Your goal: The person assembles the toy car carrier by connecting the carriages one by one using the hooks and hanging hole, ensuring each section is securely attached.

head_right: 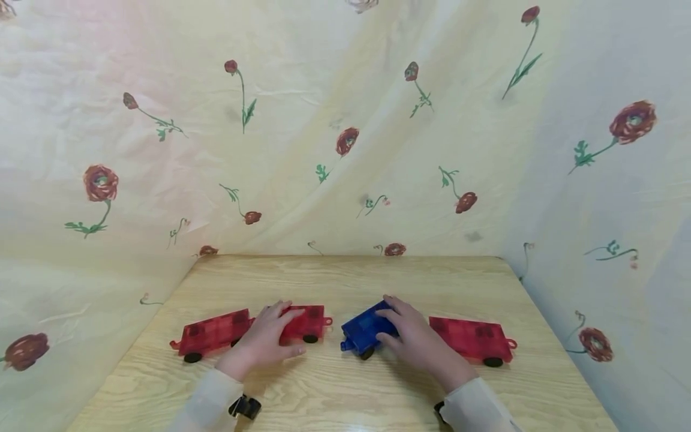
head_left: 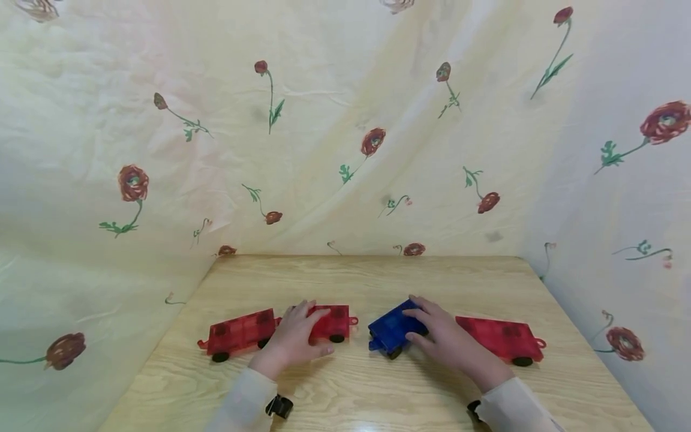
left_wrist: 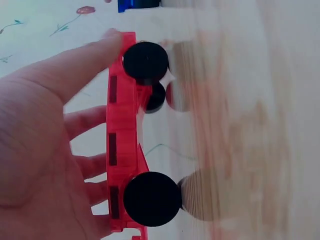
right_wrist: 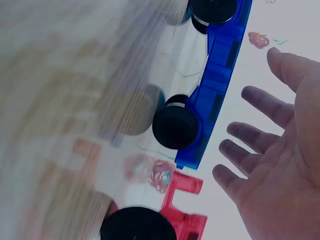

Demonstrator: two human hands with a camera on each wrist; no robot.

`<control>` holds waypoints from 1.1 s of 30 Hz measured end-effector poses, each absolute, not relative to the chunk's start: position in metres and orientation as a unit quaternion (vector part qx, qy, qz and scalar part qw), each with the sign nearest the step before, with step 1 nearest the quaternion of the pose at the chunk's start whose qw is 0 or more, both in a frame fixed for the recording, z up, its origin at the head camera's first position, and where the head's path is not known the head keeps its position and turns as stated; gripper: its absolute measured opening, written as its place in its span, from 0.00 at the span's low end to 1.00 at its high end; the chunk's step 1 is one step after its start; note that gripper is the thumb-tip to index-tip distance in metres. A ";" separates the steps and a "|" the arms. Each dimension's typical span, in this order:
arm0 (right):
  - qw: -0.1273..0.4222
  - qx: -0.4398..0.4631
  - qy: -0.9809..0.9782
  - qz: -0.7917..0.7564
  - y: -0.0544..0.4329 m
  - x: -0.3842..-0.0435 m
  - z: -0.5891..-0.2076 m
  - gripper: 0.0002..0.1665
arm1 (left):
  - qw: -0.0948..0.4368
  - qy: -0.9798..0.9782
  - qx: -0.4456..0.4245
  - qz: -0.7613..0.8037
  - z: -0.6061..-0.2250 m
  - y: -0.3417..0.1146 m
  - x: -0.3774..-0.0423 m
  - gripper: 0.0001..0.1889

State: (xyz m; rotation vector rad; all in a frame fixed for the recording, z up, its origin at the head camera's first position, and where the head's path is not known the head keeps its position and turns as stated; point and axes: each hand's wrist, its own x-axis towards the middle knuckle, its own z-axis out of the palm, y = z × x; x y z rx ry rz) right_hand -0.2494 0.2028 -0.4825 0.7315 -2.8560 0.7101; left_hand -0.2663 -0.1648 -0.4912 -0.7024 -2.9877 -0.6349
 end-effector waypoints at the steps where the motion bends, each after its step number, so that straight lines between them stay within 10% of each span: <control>1: 0.048 0.239 -0.942 0.232 0.204 -0.248 -0.483 0.30 | 0.000 -0.954 -0.227 -0.199 -0.492 -0.165 -0.265 0.44; 33: 0.113 0.265 -0.949 0.126 0.204 -0.234 -0.491 0.26 | 0.005 -0.938 -0.217 -0.271 -0.497 -0.193 -0.253 0.33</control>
